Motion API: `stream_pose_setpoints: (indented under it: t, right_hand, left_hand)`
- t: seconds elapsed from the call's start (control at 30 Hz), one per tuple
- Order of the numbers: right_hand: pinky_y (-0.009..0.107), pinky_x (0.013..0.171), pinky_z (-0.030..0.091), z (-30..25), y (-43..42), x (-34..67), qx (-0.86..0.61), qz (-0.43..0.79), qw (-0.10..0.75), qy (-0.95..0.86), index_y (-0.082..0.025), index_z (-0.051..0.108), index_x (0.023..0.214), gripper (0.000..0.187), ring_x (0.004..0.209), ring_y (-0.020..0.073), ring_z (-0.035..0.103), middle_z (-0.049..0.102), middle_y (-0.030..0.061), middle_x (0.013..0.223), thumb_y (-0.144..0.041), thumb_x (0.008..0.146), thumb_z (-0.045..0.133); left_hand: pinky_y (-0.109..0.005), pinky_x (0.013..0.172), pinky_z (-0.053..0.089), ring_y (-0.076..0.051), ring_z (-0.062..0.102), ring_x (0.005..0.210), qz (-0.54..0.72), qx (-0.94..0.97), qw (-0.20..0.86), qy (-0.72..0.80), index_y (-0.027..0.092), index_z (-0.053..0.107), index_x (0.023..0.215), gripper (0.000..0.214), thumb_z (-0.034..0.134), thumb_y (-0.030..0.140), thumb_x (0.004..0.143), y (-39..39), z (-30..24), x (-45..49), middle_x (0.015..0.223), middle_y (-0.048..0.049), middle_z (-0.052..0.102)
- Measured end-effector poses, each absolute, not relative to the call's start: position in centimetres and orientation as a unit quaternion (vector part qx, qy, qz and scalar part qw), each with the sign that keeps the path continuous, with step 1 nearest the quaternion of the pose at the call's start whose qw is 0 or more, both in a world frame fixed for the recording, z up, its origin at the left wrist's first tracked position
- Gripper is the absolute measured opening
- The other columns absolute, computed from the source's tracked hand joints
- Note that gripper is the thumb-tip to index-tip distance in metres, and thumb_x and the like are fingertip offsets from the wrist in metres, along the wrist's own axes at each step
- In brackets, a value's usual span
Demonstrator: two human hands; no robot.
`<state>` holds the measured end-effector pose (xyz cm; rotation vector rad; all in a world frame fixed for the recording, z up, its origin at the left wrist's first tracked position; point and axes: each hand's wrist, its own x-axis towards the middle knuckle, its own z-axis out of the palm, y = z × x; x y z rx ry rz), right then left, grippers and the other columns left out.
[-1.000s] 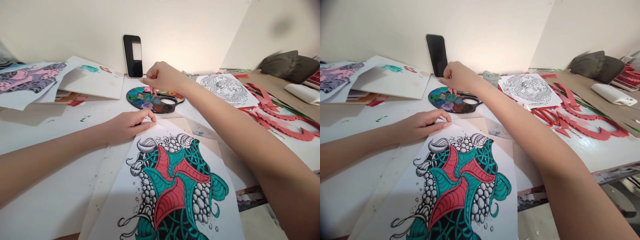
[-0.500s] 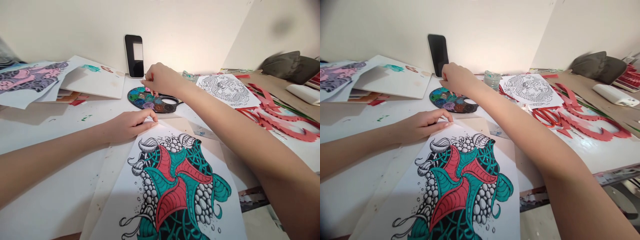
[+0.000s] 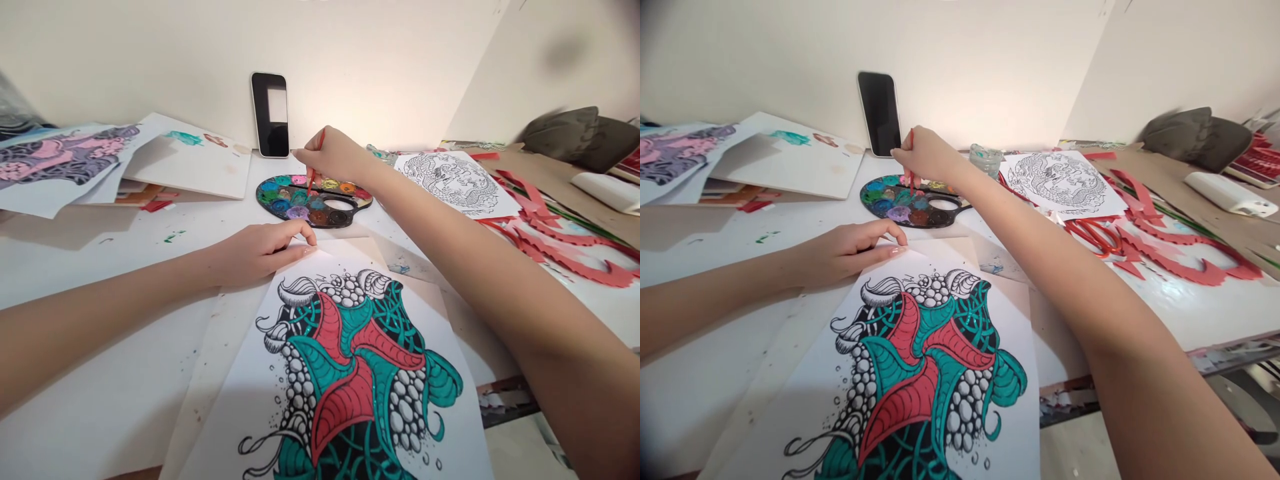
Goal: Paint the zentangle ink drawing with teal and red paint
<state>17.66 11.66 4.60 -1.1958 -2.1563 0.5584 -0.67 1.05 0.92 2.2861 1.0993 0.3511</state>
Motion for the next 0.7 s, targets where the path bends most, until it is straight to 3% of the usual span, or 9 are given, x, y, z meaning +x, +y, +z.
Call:
stream_pose_setpoints:
  t: [0.27, 0.5, 0.7]
  right_hand:
    - [0.031, 0.059, 0.049, 4.1, 12.6, 18.0, -0.469, 0.246, 0.326, -0.783, -0.020, 0.047, 0.040, 0.052, 0.047, 0.0126, 0.047, 0.055, 0.0042, 0.046, -0.019, 0.090, 0.063]
    - [0.027, 0.052, 0.041, 3.3, 13.8, 18.3, -0.480, 0.312, 0.327, -0.752, -0.019, 0.055, 0.054, 0.040, 0.045, 0.0121, 0.046, 0.053, 0.0022, 0.043, -0.023, 0.093, 0.063]
    - [0.028, 0.051, 0.037, 3.1, 13.7, 18.2, -0.479, 0.337, 0.337, -0.738, -0.019, 0.050, 0.049, 0.052, 0.043, 0.0105, 0.044, 0.054, 0.0029, 0.046, -0.027, 0.100, 0.058]
  left_hand:
    - [-0.025, 0.053, 0.023, -0.012, 0.032, 0.049, 0.137, 0.853, 0.301, 0.404, 0.023, 0.059, 0.107, 0.029, 0.045, 0.048, 0.102, 1.3, 0.5, -0.9, 0.052, 0.0087, 0.034]
    - [-0.026, 0.055, 0.024, -0.012, 0.031, 0.050, 0.131, 0.854, 0.301, 0.404, 0.023, 0.059, 0.106, 0.028, 0.046, 0.047, 0.102, 1.3, 0.7, -0.8, 0.053, 0.0087, 0.033]
    - [-0.026, 0.056, 0.024, -0.012, 0.032, 0.051, 0.126, 0.852, 0.306, 0.406, 0.023, 0.059, 0.107, 0.027, 0.046, 0.047, 0.102, 1.3, 0.8, -0.8, 0.053, 0.0087, 0.033]
